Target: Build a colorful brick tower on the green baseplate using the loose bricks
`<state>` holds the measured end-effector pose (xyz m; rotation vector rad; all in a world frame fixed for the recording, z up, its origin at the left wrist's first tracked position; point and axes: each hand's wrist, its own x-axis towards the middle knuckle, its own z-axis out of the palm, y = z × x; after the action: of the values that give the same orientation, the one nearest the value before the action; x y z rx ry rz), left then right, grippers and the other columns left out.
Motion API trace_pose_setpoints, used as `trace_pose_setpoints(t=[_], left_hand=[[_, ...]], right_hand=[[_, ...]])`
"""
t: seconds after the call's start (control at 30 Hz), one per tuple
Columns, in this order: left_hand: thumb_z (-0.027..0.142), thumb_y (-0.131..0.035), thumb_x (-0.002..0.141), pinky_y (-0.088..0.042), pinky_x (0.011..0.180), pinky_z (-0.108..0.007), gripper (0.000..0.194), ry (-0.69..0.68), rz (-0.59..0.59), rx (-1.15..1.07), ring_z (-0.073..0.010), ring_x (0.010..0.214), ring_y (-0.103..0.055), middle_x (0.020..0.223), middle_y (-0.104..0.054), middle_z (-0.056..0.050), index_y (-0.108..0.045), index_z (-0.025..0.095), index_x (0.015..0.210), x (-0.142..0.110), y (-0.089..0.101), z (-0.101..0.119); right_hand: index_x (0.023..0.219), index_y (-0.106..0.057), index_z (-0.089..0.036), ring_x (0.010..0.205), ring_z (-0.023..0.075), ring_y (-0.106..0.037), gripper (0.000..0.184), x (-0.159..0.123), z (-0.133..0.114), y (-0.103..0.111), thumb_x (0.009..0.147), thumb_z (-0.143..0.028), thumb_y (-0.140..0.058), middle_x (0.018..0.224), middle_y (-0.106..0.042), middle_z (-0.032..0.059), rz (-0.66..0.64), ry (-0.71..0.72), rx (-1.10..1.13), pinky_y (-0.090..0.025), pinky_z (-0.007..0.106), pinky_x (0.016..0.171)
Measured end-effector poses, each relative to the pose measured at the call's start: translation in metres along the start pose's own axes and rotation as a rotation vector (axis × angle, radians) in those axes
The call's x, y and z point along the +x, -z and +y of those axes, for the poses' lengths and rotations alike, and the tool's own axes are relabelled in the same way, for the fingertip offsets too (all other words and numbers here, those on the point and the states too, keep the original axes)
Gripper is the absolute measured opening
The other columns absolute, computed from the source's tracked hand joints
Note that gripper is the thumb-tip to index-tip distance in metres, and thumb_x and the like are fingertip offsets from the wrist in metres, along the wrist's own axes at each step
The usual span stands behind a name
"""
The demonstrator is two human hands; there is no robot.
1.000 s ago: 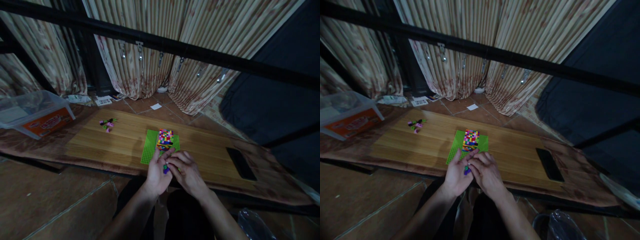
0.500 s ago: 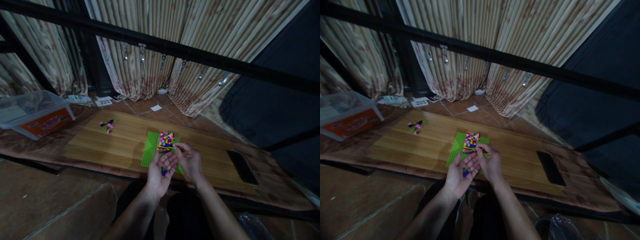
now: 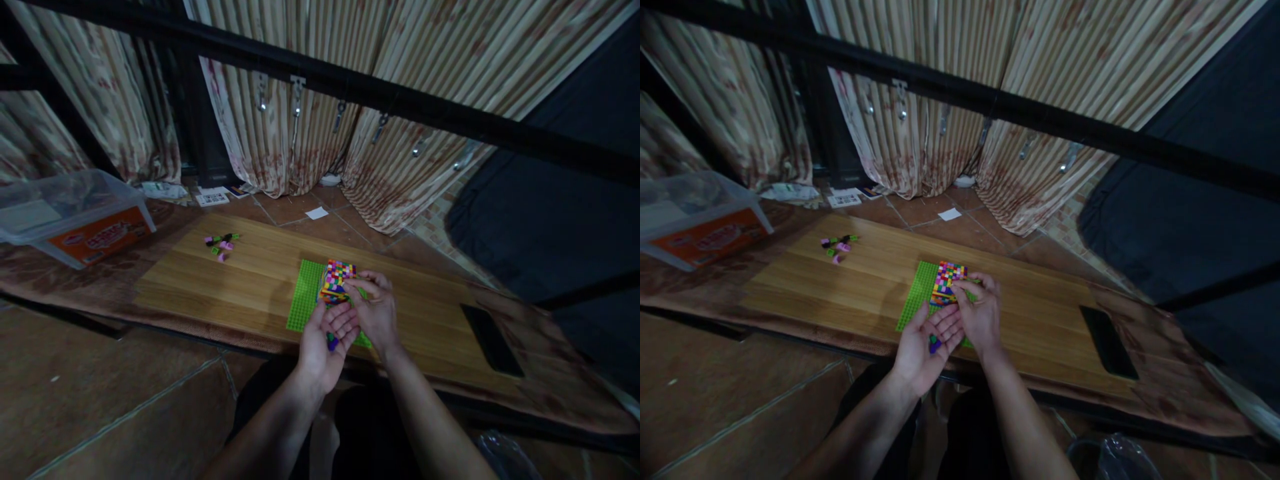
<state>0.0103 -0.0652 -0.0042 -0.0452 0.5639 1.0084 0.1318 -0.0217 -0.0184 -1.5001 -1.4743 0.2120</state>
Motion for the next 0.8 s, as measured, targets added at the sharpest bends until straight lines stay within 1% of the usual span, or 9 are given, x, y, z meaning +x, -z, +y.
trace_pose_setpoints(t=[0.1,0.27,0.37,0.5,0.57,0.67,0.73,0.8], left_hand=[[0.046,-0.048,0.088,-0.048,0.086,-0.030,0.042,0.004,0.002,0.007,-0.0203,0.091,-0.063,0.097,-0.068,-0.015,-0.068,0.009,0.091,0.000,-0.001,0.000],[0.045,-0.048,0.088,-0.049,0.085,-0.030,0.042,0.031,0.014,0.009,-0.0207,0.090,-0.064,0.095,-0.069,-0.015,-0.068,0.008,0.091,-0.001,-0.002,0.001],[0.044,-0.049,0.088,-0.049,0.084,-0.031,0.040,0.021,0.009,0.012,-0.0206,0.088,-0.065,0.094,-0.069,-0.015,-0.068,0.008,0.090,-0.001,-0.001,0.000],[0.041,-0.050,0.087,-0.048,0.085,-0.031,0.037,0.018,0.000,0.014,-0.0209,0.088,-0.065,0.095,-0.069,-0.015,-0.068,0.009,0.090,-0.001,0.001,-0.001],[0.043,-0.050,0.087,-0.049,0.085,-0.031,0.038,0.018,-0.002,0.016,-0.0207,0.088,-0.066,0.095,-0.069,-0.016,-0.068,0.009,0.090,-0.001,0.002,-0.001],[0.044,-0.049,0.088,-0.050,0.085,-0.031,0.040,0.016,0.000,0.017,-0.0203,0.087,-0.065,0.095,-0.070,-0.015,-0.068,0.009,0.089,-0.001,0.001,-0.001],[0.044,-0.050,0.087,-0.050,0.085,-0.031,0.039,0.014,0.006,0.020,-0.0201,0.087,-0.065,0.095,-0.070,-0.015,-0.069,0.009,0.089,-0.001,0.001,-0.001],[0.044,-0.050,0.088,-0.050,0.086,-0.031,0.040,0.014,0.017,0.024,-0.0203,0.089,-0.065,0.096,-0.069,-0.015,-0.068,0.009,0.090,-0.001,0.000,0.000]], right_hand=[[0.077,-0.076,-0.027,0.104,0.0215,-0.054,0.012,0.002,-0.001,-0.002,0.073,-0.036,-0.070,0.106,-0.060,0.0041,-0.001,-0.092,0.097,-0.042,0.039,0.093],[0.073,-0.075,-0.023,0.099,0.0204,-0.058,0.013,0.009,-0.006,-0.005,0.065,-0.033,-0.075,0.104,-0.062,0.0052,-0.007,-0.248,0.297,-0.045,0.037,0.090],[0.072,-0.074,-0.021,0.099,0.0211,-0.059,0.015,0.012,-0.006,-0.006,0.063,-0.033,-0.076,0.104,-0.064,0.0060,-0.014,-0.281,0.317,-0.045,0.039,0.092],[0.070,-0.074,-0.020,0.101,0.0222,-0.059,0.016,0.014,-0.006,-0.006,0.061,-0.033,-0.077,0.096,-0.069,0.0061,-0.024,-0.311,0.314,-0.044,0.040,0.094],[0.069,-0.073,-0.020,0.093,0.0217,-0.063,0.017,0.015,-0.006,-0.005,0.058,-0.033,-0.078,0.089,-0.072,0.0053,-0.066,-0.381,0.364,-0.047,0.039,0.088],[0.070,-0.074,-0.019,0.074,0.0194,-0.067,0.021,0.017,-0.009,-0.004,0.055,-0.032,-0.079,0.074,-0.073,0.0035,-0.131,-0.473,0.439,-0.051,0.036,0.075],[0.069,-0.074,-0.019,0.067,0.0180,-0.066,0.021,0.018,-0.011,-0.003,0.053,-0.032,-0.079,0.070,-0.073,0.0029,-0.131,-0.484,0.443,-0.052,0.035,0.070],[0.069,-0.074,-0.019,0.064,0.0172,-0.066,0.021,0.019,-0.012,-0.004,0.053,-0.032,-0.079,0.069,-0.073,0.0027,-0.123,-0.484,0.441,-0.051,0.034,0.068]])
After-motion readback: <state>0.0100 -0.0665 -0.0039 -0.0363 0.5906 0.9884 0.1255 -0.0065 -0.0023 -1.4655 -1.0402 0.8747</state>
